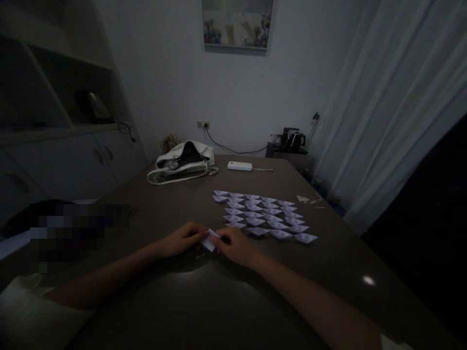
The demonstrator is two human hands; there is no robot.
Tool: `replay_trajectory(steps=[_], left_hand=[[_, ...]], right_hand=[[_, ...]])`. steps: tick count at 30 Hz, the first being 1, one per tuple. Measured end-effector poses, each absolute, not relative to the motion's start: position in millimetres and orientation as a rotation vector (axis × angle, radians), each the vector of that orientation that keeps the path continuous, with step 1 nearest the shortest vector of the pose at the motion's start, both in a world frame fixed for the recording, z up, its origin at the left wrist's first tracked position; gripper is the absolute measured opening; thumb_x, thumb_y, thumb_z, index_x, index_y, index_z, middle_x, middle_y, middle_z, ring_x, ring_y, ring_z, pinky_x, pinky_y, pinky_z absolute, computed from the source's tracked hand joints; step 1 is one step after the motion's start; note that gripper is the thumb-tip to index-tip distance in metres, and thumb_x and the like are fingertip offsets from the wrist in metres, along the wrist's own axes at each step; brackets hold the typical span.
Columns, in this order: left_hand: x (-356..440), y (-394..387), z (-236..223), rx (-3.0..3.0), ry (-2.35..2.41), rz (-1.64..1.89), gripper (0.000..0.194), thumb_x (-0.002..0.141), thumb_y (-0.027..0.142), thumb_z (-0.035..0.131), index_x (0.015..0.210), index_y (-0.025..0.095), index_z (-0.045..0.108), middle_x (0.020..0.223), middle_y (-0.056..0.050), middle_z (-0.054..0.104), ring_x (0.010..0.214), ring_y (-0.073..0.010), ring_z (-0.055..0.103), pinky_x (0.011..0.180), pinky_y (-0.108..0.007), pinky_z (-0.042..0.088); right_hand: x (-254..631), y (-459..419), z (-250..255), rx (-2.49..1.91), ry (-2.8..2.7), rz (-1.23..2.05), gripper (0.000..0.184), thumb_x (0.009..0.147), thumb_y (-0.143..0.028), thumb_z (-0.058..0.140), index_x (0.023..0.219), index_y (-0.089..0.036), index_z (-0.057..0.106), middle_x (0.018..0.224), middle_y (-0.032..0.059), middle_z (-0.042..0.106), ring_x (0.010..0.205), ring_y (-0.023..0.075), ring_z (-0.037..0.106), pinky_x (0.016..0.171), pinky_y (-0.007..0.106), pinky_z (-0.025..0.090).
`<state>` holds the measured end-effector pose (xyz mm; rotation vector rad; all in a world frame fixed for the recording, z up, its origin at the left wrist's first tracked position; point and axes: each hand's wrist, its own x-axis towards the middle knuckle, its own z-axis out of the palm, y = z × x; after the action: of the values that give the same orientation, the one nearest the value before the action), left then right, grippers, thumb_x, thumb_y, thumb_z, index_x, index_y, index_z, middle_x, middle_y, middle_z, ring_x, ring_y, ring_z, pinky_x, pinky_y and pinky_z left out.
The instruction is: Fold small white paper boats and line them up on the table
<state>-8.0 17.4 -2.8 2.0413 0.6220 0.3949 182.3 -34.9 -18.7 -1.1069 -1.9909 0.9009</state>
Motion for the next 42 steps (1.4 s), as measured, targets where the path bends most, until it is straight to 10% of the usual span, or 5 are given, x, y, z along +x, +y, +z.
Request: replay_trajectory(steps=[42], left_hand=[[-4.1, 18.7, -0.3, 1.855, 0.687, 0.714, 0.032, 0.081, 0.043, 0.049, 0.071, 0.013, 0.054, 0.063, 0.002, 0.049, 0.058, -0.0116, 0.044, 0.053, -0.021, 0.034]], right_hand=[[182.6, -30.8, -18.2, -1.039, -1.799, 1.055, 0.034, 0.086, -0.036, 0.052, 0.058, -0.016, 0.052, 0.053, -0.0011, 0.051, 0.049, 0.0104, 0.050, 0.049, 0.021, 0.037]])
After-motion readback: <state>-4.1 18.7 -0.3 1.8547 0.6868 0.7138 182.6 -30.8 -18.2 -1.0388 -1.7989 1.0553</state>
